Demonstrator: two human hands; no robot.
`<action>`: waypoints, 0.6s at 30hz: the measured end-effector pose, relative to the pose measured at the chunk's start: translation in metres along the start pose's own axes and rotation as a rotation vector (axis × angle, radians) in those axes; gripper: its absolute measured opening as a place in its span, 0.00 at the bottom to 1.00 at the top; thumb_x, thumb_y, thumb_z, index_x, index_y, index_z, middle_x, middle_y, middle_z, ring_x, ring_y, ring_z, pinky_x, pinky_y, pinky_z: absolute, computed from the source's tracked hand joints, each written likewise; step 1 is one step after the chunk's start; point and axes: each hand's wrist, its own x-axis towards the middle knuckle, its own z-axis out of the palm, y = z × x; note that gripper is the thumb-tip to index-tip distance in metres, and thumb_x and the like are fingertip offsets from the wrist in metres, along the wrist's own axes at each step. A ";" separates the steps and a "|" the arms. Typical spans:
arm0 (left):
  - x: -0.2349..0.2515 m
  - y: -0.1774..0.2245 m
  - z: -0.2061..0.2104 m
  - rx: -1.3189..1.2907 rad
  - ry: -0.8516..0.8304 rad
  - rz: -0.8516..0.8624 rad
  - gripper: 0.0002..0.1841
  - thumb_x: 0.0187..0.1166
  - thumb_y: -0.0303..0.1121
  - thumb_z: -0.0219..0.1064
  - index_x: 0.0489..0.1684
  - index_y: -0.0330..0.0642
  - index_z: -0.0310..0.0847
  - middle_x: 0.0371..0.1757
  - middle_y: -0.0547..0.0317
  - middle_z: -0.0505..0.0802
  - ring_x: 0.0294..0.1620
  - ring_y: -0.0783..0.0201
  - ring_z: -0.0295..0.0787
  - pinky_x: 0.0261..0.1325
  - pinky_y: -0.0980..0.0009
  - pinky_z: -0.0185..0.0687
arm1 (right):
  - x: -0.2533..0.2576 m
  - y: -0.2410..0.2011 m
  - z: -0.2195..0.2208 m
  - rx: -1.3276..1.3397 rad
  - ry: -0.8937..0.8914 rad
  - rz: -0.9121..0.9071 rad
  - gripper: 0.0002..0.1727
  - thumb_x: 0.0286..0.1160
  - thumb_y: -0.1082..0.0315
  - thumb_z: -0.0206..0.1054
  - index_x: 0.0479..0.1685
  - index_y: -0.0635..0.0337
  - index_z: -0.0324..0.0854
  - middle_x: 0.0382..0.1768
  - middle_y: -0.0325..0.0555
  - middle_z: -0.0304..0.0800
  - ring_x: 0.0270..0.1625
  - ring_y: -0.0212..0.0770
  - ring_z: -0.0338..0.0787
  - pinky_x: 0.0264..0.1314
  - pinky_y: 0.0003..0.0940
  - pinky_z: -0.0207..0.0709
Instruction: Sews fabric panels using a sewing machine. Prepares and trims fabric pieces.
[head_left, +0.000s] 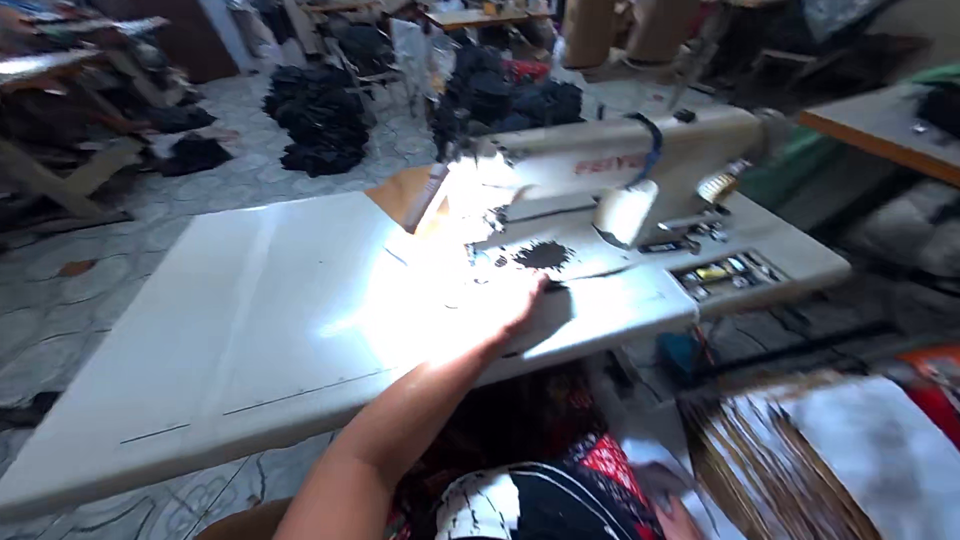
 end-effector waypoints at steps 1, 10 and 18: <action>0.000 0.002 -0.003 0.009 -0.008 0.007 0.14 0.86 0.28 0.56 0.55 0.36 0.89 0.55 0.41 0.93 0.61 0.44 0.90 0.66 0.45 0.81 | 0.009 0.008 0.004 -0.035 0.017 -0.013 0.34 0.87 0.63 0.63 0.83 0.80 0.61 0.74 0.82 0.74 0.80 0.74 0.74 0.85 0.65 0.62; -0.023 -0.010 -0.006 -0.129 0.099 0.040 0.13 0.85 0.22 0.57 0.48 0.24 0.90 0.53 0.31 0.93 0.60 0.34 0.89 0.69 0.39 0.76 | 0.037 -0.026 0.007 -0.326 0.216 0.079 0.49 0.68 0.55 0.79 0.86 0.73 0.61 0.89 0.79 0.47 0.90 0.78 0.52 0.84 0.73 0.52; -0.030 0.013 -0.031 -0.090 0.155 -0.108 0.21 0.95 0.30 0.41 0.67 0.22 0.74 0.58 0.20 0.86 0.62 0.25 0.84 0.70 0.35 0.71 | 0.038 -0.021 -0.002 -0.267 0.359 0.020 0.34 0.72 0.67 0.72 0.79 0.72 0.71 0.81 0.75 0.66 0.85 0.69 0.67 0.87 0.57 0.60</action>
